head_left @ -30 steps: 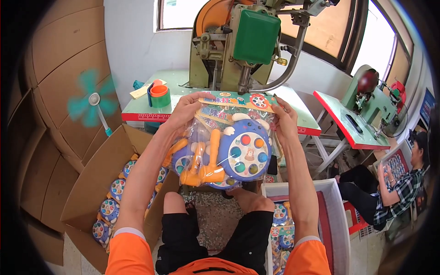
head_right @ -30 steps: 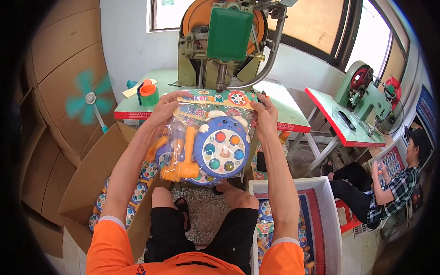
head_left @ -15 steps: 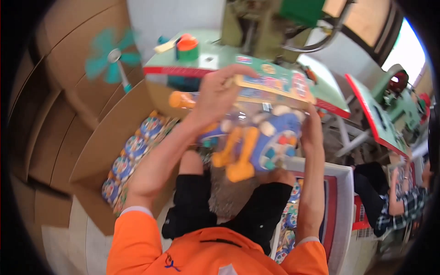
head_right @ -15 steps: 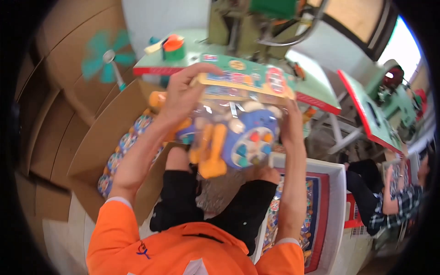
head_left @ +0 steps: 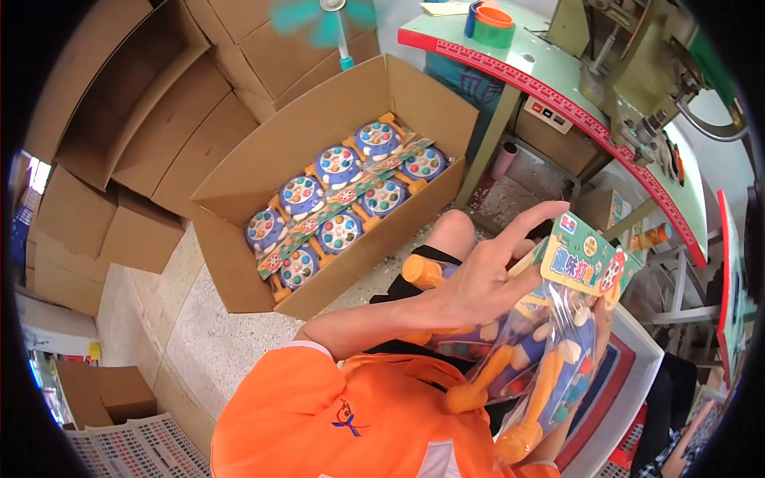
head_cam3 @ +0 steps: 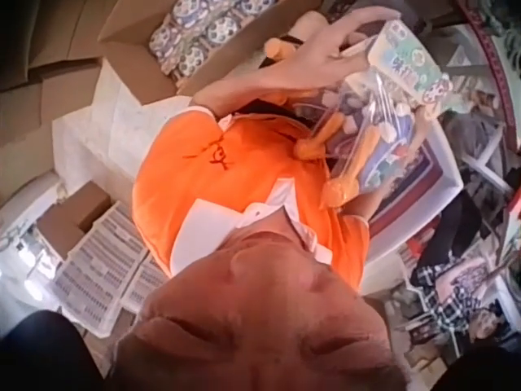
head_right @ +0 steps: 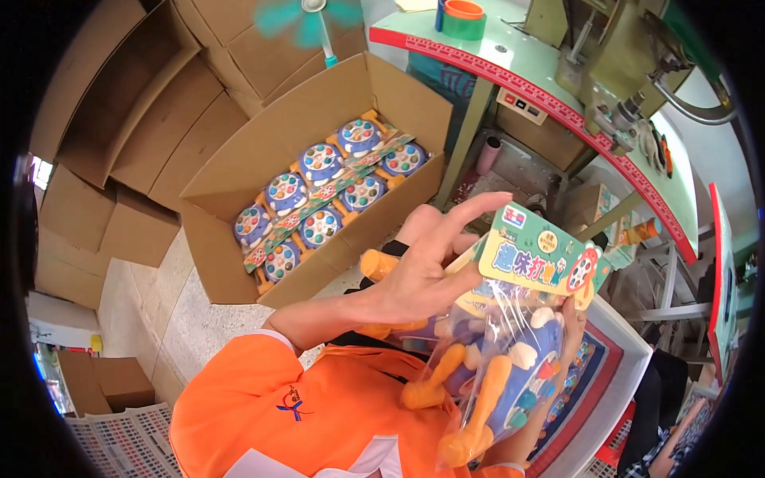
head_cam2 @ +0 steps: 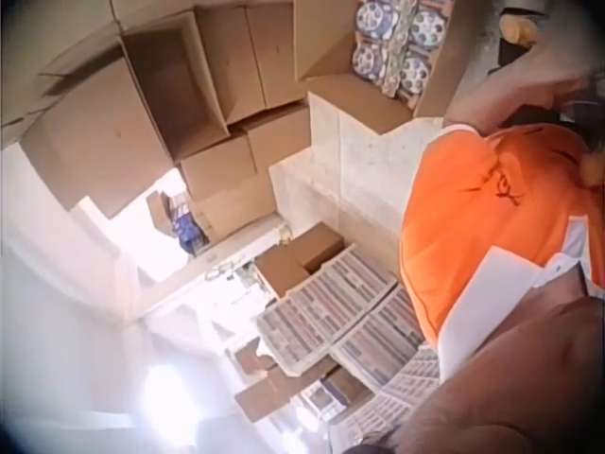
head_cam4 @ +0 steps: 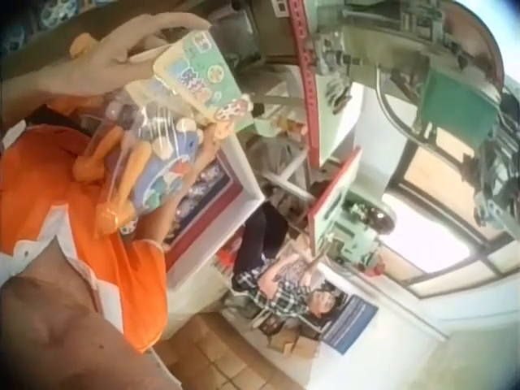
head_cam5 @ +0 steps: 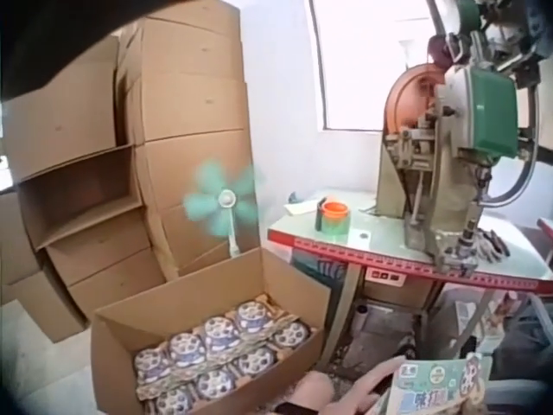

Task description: Placing packaged toys into a cardboard box and sealing it with tape.

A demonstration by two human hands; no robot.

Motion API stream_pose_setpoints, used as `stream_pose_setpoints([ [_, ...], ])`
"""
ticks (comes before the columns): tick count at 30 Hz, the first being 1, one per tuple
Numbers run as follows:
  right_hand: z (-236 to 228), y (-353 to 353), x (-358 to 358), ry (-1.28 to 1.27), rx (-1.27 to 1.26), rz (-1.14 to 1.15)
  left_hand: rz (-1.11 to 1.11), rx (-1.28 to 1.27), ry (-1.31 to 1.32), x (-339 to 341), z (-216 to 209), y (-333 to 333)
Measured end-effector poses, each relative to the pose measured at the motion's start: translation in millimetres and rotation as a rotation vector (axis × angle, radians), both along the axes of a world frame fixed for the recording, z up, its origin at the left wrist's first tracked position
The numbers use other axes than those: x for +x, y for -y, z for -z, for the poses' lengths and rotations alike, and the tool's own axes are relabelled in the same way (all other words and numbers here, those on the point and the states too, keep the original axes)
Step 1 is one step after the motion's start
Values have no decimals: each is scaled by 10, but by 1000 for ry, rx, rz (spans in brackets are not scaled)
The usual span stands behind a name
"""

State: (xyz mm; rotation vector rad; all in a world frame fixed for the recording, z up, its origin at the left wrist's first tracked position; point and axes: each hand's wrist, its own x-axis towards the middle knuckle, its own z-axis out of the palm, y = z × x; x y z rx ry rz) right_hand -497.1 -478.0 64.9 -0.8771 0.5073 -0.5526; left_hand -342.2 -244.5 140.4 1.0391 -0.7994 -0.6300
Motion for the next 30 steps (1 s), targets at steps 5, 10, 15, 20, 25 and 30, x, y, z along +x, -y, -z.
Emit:
stream_pose_setpoints([
  [5, 5, -512, 32, 2, 3, -36, -37, 59, 25, 30, 116, -258],
  [10, 146, -490, -4, 51, 2, -142, 292, 288, -57, 296, 227, -483],
  [15, 407, -324, 114, 12, -17, -113, 481, 222, -140, 623, 523, -649],
  [20, 608, -213, 73, -53, -25, -56, 399, 369, 76, 688, 551, -614],
  [25, 756, -154, 60, -68, 32, -54, 516, 337, -40, 852, 896, -635],
  [30, 1058, -252, 3, -80, 140, -32, 380, 423, -35, 870, 992, -727],
])
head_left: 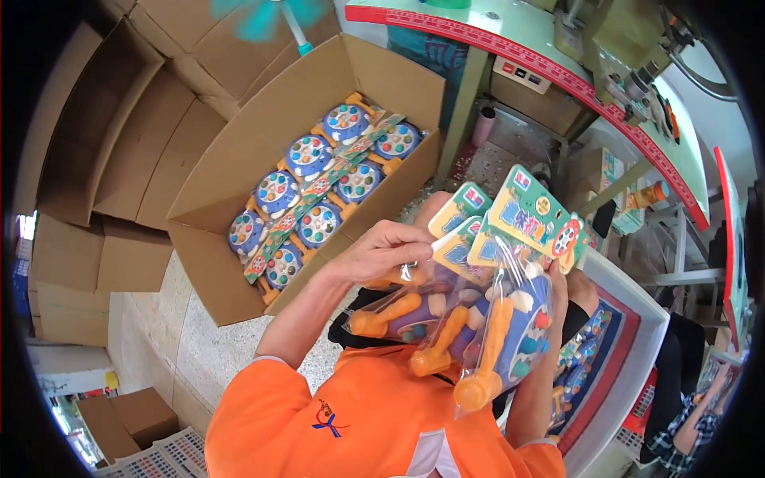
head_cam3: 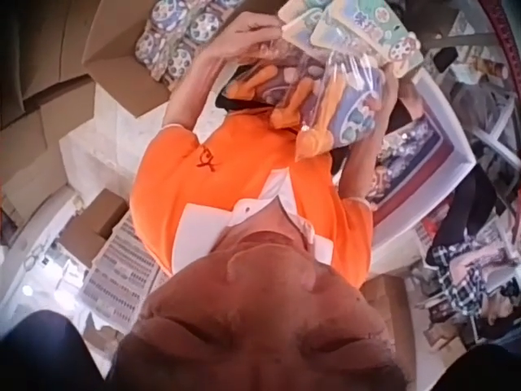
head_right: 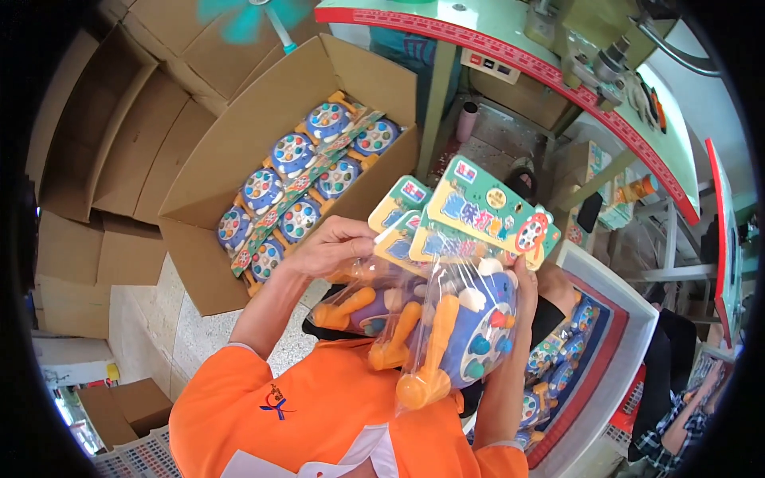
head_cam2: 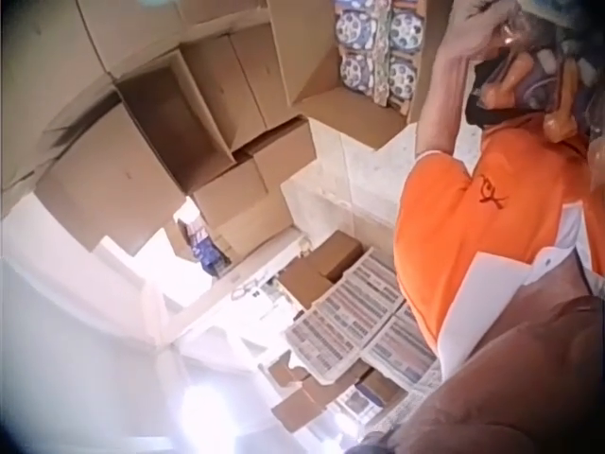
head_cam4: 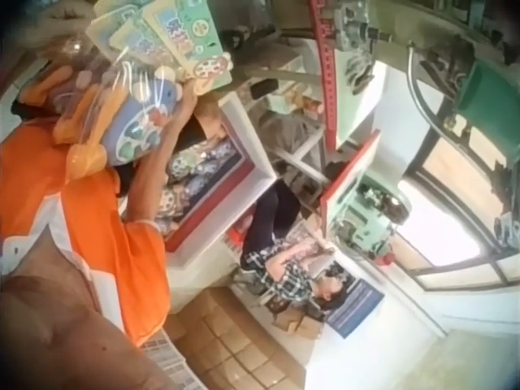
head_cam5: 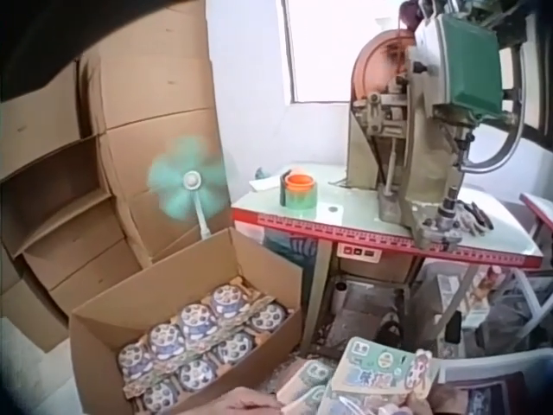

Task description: Placing packaged toys into a cardboard box and sealing it with tape.

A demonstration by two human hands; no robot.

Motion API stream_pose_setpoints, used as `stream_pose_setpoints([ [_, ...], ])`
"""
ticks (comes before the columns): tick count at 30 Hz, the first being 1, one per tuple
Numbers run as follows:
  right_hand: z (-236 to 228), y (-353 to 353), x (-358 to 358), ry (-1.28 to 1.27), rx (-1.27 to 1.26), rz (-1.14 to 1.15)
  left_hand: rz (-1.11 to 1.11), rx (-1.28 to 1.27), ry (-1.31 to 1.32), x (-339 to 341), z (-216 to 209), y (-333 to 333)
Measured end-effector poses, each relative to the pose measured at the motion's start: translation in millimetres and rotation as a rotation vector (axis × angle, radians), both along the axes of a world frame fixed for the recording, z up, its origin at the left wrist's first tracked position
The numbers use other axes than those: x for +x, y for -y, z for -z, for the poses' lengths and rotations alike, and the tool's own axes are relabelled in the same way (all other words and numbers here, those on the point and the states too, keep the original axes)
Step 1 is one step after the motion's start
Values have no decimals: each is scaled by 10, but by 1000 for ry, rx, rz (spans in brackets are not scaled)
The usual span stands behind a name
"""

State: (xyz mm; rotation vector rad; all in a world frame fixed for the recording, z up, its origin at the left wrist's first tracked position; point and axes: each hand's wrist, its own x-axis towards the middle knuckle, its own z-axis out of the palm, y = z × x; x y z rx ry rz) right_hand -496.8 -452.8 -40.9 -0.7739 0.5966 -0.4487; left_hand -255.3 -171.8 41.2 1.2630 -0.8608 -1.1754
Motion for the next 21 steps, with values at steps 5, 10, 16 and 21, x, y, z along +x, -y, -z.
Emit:
stream_pose_setpoints([
  [5, -10, -349, -49, -16, -26, -56, -591, -168, -109, 2, -129, -89],
  [10, 48, -492, 76, -4, 59, -80, -1330, -3, 109, 679, -304, -919],
  [16, 146, -431, 188, -26, 64, -115, -1556, -108, 119, 1332, 886, -2675],
  [21, 192, -465, 244, -11, 68, -111, -1603, 515, 76, 947, 2132, -3548],
])
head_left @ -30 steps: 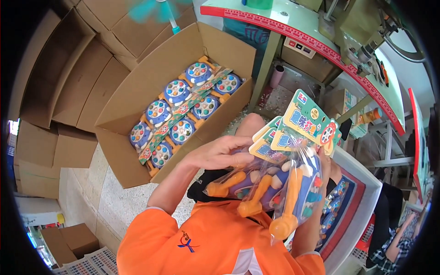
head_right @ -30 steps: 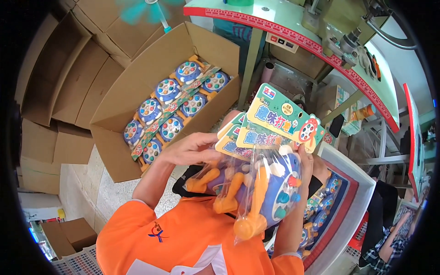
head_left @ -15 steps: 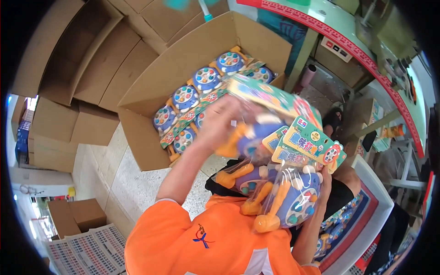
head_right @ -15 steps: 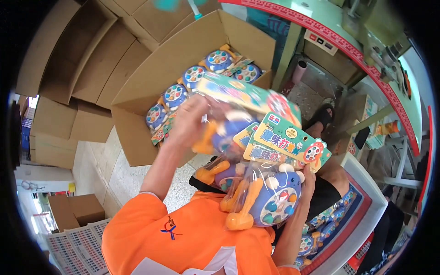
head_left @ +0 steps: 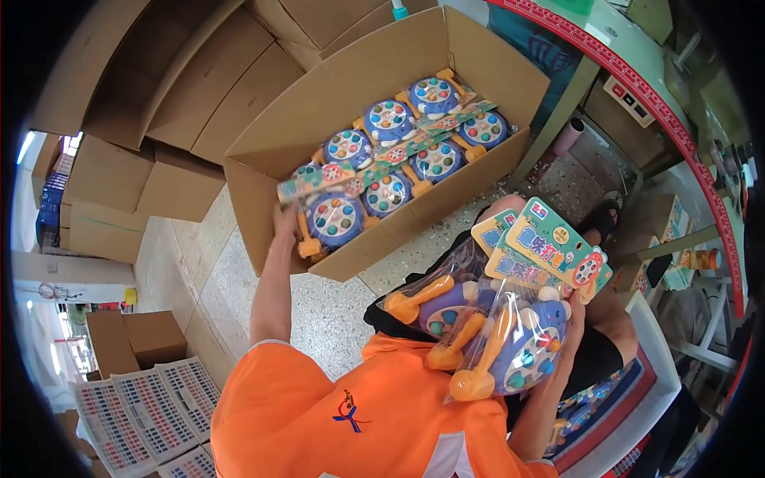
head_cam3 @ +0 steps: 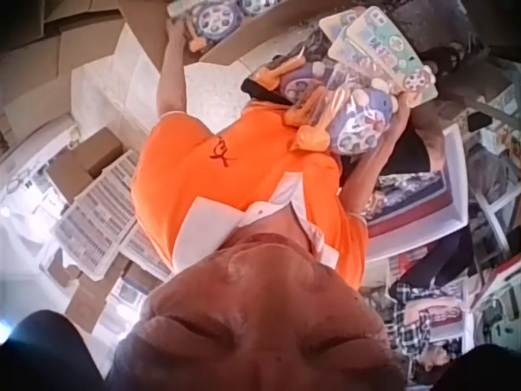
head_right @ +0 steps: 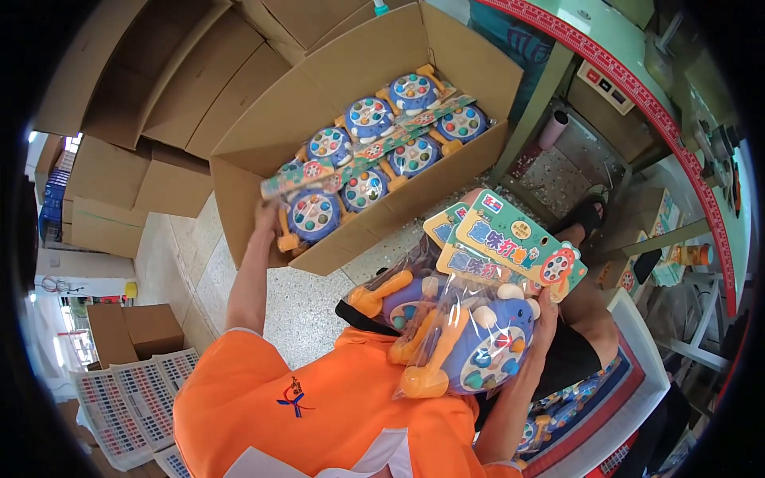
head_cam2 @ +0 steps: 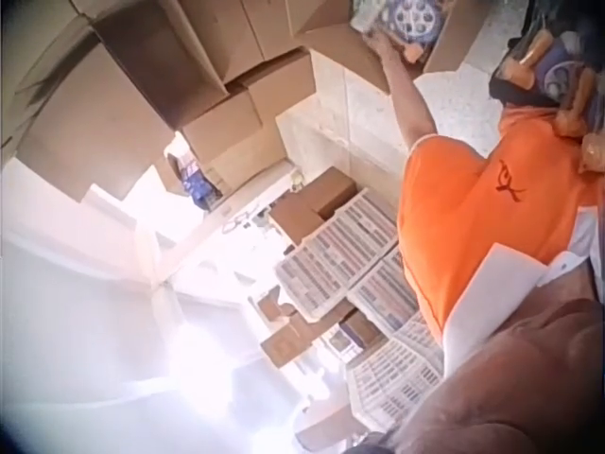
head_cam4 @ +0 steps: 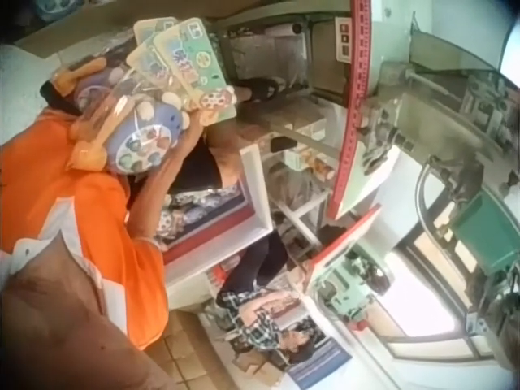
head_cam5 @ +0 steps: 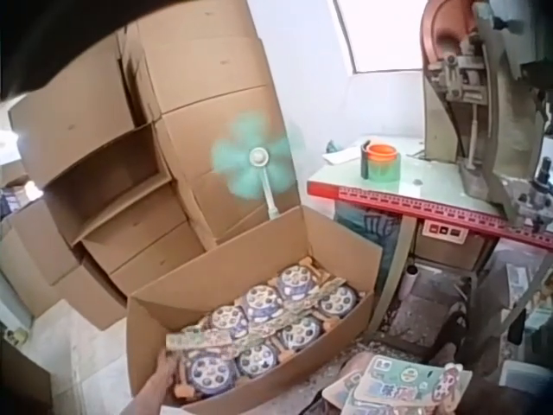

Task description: Placing packaged toys into a cardboard box and sealing it with tape.

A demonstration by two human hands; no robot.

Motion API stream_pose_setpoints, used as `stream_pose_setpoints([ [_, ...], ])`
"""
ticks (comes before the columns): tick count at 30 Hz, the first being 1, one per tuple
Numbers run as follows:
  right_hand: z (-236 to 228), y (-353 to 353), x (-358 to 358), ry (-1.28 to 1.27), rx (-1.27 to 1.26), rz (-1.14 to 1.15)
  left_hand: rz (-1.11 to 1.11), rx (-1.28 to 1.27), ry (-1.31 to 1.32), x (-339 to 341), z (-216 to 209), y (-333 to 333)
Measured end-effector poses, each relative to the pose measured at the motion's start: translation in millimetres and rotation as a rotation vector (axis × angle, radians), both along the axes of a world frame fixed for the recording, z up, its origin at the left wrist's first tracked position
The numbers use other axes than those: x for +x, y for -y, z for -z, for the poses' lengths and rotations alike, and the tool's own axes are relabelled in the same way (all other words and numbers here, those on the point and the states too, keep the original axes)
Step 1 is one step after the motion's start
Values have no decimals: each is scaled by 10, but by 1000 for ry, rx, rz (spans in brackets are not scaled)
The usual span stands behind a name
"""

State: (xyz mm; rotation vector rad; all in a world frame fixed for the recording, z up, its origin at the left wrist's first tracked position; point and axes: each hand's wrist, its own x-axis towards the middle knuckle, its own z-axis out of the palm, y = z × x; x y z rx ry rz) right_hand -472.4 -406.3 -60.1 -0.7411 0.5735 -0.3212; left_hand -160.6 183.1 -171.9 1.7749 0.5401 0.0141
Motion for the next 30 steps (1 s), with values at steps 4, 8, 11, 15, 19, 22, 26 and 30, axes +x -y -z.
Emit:
stream_pose_setpoints([
  [4, 1, 32, -37, -2, -21, -11, -74, 104, -102, -444, 215, 277],
  [8, 3, 44, -33, 7, 12, -24, -56, 180, -32, -476, 442, 25],
  [11, -13, 6, -11, 5, 6, 16, 25, 491, 58, -461, 437, 81],
  [15, 75, 105, -96, 11, 0, 8, 306, 750, 383, -476, -255, 873],
  [19, 59, 85, -121, 13, 27, -14, 1201, -288, -30, -1169, -1692, 2525],
  [22, -17, 63, -107, 12, 31, 5, 1397, -197, 58, -1499, -1768, 3066],
  [26, -154, 116, -162, 12, 42, 11, 1392, -169, 49, -1528, -1817, 3208],
  [30, -193, 128, -287, 23, 89, 23, 992, -181, 37, -1259, -2260, 2966],
])
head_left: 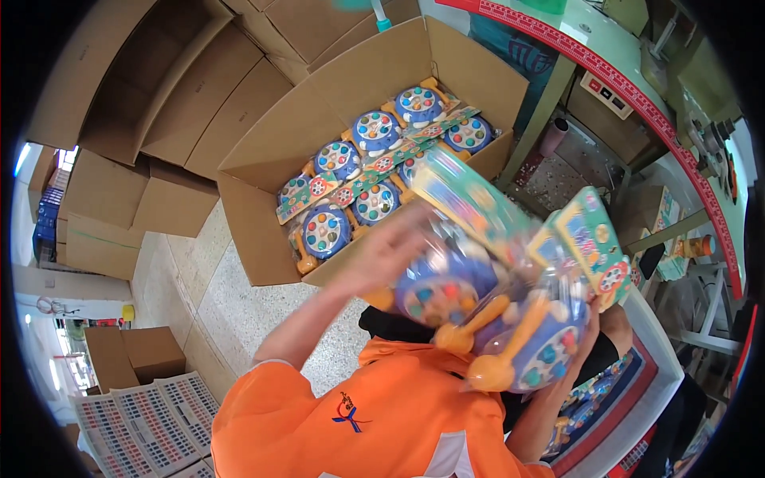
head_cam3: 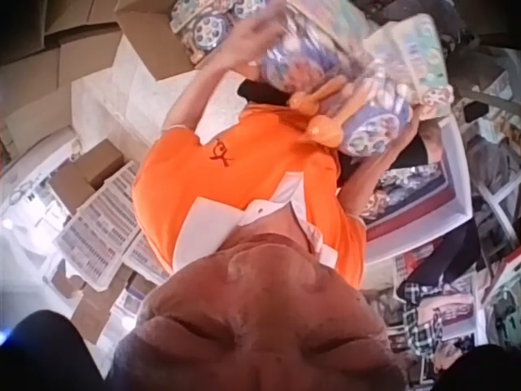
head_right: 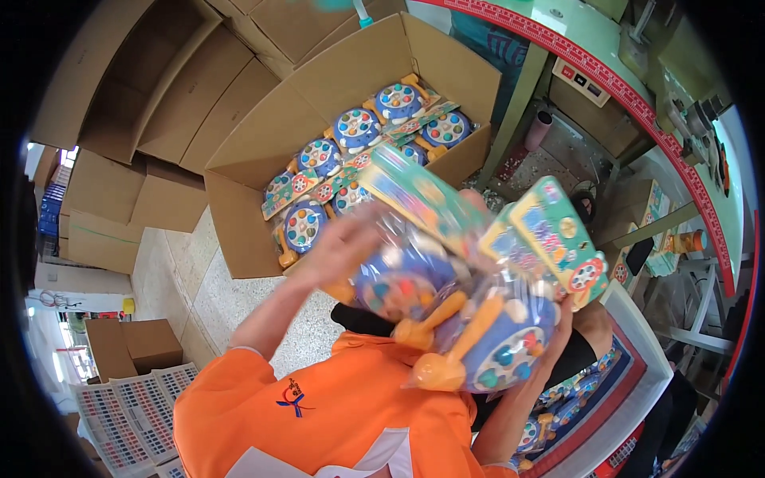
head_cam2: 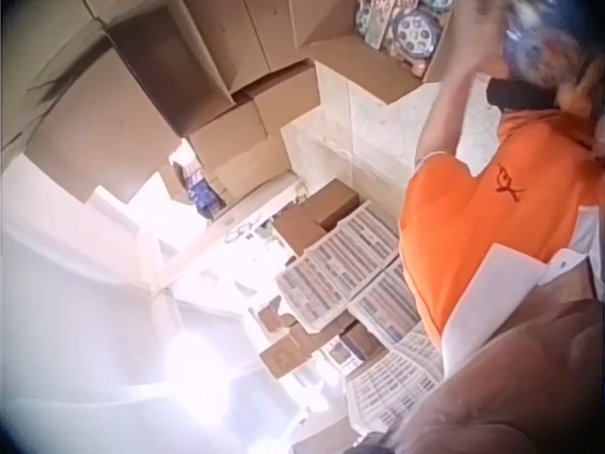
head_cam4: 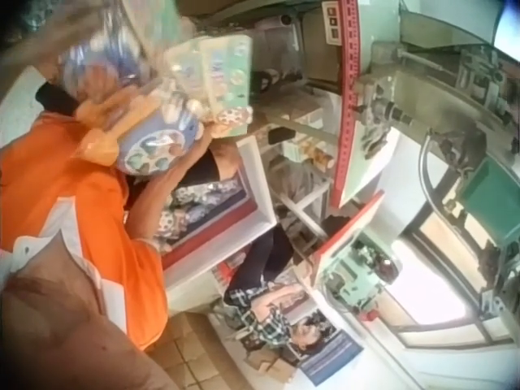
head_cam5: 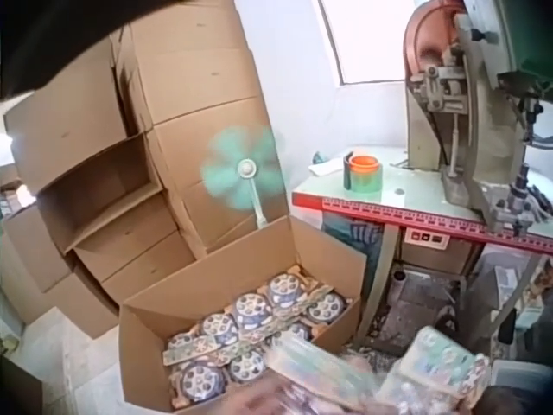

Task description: Placing packaged toys into a cardboard box and sealing it with tape.

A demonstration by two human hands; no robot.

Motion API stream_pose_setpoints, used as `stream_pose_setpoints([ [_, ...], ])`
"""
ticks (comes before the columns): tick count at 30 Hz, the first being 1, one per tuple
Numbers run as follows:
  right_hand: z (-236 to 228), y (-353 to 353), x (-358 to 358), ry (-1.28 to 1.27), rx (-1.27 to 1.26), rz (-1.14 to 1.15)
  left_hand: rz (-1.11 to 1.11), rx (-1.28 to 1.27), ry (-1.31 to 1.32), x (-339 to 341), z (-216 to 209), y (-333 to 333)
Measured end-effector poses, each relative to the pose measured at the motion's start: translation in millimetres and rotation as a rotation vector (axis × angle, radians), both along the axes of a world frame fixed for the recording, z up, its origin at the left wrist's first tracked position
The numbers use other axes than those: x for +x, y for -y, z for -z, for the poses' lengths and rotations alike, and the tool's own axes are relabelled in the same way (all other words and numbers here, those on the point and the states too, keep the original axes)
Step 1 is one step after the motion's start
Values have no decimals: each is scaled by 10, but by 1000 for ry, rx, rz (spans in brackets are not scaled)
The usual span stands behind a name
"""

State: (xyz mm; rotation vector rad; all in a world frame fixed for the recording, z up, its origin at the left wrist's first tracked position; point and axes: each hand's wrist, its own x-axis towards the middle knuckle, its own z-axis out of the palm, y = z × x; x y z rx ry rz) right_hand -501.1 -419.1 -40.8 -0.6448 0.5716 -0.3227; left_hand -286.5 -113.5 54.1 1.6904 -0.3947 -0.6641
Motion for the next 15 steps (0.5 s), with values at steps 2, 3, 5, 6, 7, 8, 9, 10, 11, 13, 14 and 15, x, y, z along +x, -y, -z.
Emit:
stream_pose_setpoints([
  [2, -109, -315, -73, 1, 7, -1, -357, 30, 105, 390, 27, -305],
  [3, -73, -194, -175, 0, 7, -1, -457, 151, 120, 638, -53, -422],
  [5, -96, -201, -68, 14, 21, -7, -617, -231, 124, 1147, 336, -782],
  [6, -62, 42, 31, 16, 34, -17, -625, -222, 127, 1341, 542, -1015],
  [7, -31, 189, 79, 16, 39, -23, -698, -265, 120, 1518, 793, -1231],
  [8, -21, 259, 58, 20, 39, -20, -762, -314, 114, 1686, 1039, -1346],
  [9, -45, 214, 54, 20, 41, -16, -757, -315, 109, 1746, 1254, -1400],
  [10, -74, 154, 82, 18, 43, -12, -801, -268, 57, 1805, 1472, -1448],
  [11, -74, 252, 128, 19, 42, -10, -847, -224, 7, 1886, 1714, -1493],
  [13, -100, 228, 128, 20, 47, -11, -794, 15, -76, 1946, 2302, -1640],
  [14, -201, -147, 249, 18, 52, -23, -803, 18, -79, 1873, 2596, -1750],
  [15, -283, -455, 346, 17, 58, -35, -786, 188, 83, 1760, 2874, -1874],
])
